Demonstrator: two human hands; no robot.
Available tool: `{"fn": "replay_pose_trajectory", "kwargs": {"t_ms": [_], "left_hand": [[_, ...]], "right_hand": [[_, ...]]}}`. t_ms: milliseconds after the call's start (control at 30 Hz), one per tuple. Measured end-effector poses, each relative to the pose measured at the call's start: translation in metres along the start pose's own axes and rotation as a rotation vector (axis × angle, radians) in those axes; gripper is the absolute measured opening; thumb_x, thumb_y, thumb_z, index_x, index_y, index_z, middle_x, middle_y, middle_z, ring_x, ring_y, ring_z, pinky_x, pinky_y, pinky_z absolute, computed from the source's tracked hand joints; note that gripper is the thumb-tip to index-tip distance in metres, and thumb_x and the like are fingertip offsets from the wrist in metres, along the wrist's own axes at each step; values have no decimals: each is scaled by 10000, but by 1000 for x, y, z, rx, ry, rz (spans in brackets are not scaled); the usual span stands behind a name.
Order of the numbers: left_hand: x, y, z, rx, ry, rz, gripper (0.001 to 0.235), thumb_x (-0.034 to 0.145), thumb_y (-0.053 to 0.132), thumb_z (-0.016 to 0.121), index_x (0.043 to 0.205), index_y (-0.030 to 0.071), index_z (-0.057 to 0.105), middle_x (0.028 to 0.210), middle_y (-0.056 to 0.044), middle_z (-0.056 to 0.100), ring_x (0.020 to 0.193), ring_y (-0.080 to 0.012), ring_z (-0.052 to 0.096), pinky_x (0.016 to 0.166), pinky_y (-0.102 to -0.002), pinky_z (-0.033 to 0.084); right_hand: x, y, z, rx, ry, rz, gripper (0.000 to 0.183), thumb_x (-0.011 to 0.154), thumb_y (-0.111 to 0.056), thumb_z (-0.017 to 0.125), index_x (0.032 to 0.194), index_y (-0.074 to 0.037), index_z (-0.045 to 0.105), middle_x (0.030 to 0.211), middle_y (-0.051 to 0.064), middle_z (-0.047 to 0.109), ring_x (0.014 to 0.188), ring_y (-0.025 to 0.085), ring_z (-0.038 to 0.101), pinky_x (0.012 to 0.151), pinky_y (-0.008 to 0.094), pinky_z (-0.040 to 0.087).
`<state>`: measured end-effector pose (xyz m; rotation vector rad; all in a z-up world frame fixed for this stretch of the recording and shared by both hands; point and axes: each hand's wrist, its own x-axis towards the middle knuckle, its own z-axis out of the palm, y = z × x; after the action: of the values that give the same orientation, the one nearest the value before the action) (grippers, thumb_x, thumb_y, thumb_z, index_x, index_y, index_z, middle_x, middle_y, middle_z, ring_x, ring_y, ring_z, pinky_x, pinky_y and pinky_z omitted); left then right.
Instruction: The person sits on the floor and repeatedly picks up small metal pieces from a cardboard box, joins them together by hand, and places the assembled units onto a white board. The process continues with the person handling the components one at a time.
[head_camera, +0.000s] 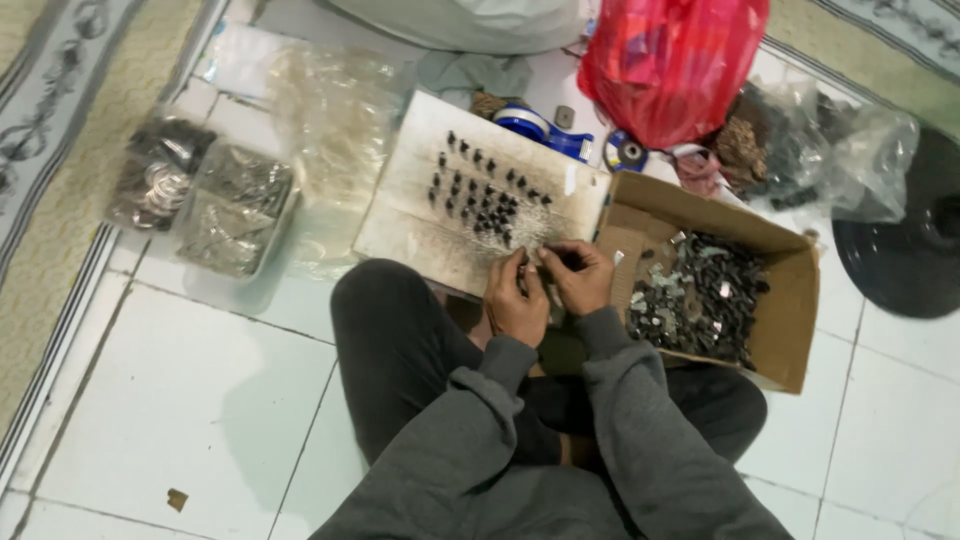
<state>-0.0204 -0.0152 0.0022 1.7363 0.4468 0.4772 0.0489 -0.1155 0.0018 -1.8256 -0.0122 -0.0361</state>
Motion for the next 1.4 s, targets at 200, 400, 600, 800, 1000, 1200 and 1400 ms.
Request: {"fn": "replay_pose_trajectory", "kwargs": {"t_ms": [200, 400, 600, 800, 1000, 1200, 1400], "left_hand": [[-18, 9, 52, 30, -294, 113, 208, 1020, 138, 647, 1213, 81, 700, 1036, -123, 679, 909, -381, 729, 678, -413, 660], [-15, 8, 112, 147, -703, 128, 224, 985, 78, 660, 1190, 37, 741, 1023, -175, 726, 928, -374, 757, 730, -434, 660], [-37, -17, 190, 492, -1063, 130, 199, 836, 187, 751, 1021, 115, 769, 954, -140, 745, 863, -338, 769, 659, -452, 641], [-60, -15, 239, 731, -1254, 116, 169, 804, 90, 704, 929, 27, 799, 945, -237, 754, 886, -399, 773, 742, -543, 644], [-82, -52, 285, 895, -1252, 340, 160, 881, 93, 664, 854, 82, 821, 847, -174, 784, 846, -348, 787, 735, -489, 645], [-57, -9, 257, 784, -1215, 354, 127, 876, 64, 688, 911, 36, 806, 879, -244, 781, 855, -412, 787, 730, -558, 642], [-27, -67, 277, 588, -1044, 88, 209, 941, 129, 677, 1102, 83, 803, 963, -248, 789, 936, -449, 779, 776, -548, 660]], "right_hand": [[8, 3, -108, 67, 113, 19, 474, 888, 8, 875, 1303, 55, 651, 930, 187, 757, 818, 166, 696, 734, 291, 603], [0, 45, -258, -223, 290, 21, 214, 961, -54, 915, 1138, -31, 795, 928, 197, 752, 817, 197, 724, 646, 359, 607], [-15, 83, -305, -226, 315, 134, 266, 903, -53, 917, 1140, -41, 798, 871, 156, 732, 777, 169, 687, 653, 338, 600], [-20, 107, -305, -233, 286, 191, 229, 898, -54, 913, 1098, -34, 804, 869, 183, 737, 854, 210, 704, 669, 402, 596], [-17, 111, -304, -243, 273, 231, 234, 926, -118, 918, 1115, -33, 809, 897, 209, 745, 897, 310, 745, 675, 467, 619], [-19, 109, -302, -228, 233, 215, 218, 971, -92, 869, 1144, 13, 789, 899, 240, 724, 934, 351, 726, 681, 506, 608], [-23, 80, -299, -252, 256, 209, 199, 965, -85, 868, 1129, -2, 794, 901, 226, 727, 924, 346, 734, 689, 497, 613]]}}
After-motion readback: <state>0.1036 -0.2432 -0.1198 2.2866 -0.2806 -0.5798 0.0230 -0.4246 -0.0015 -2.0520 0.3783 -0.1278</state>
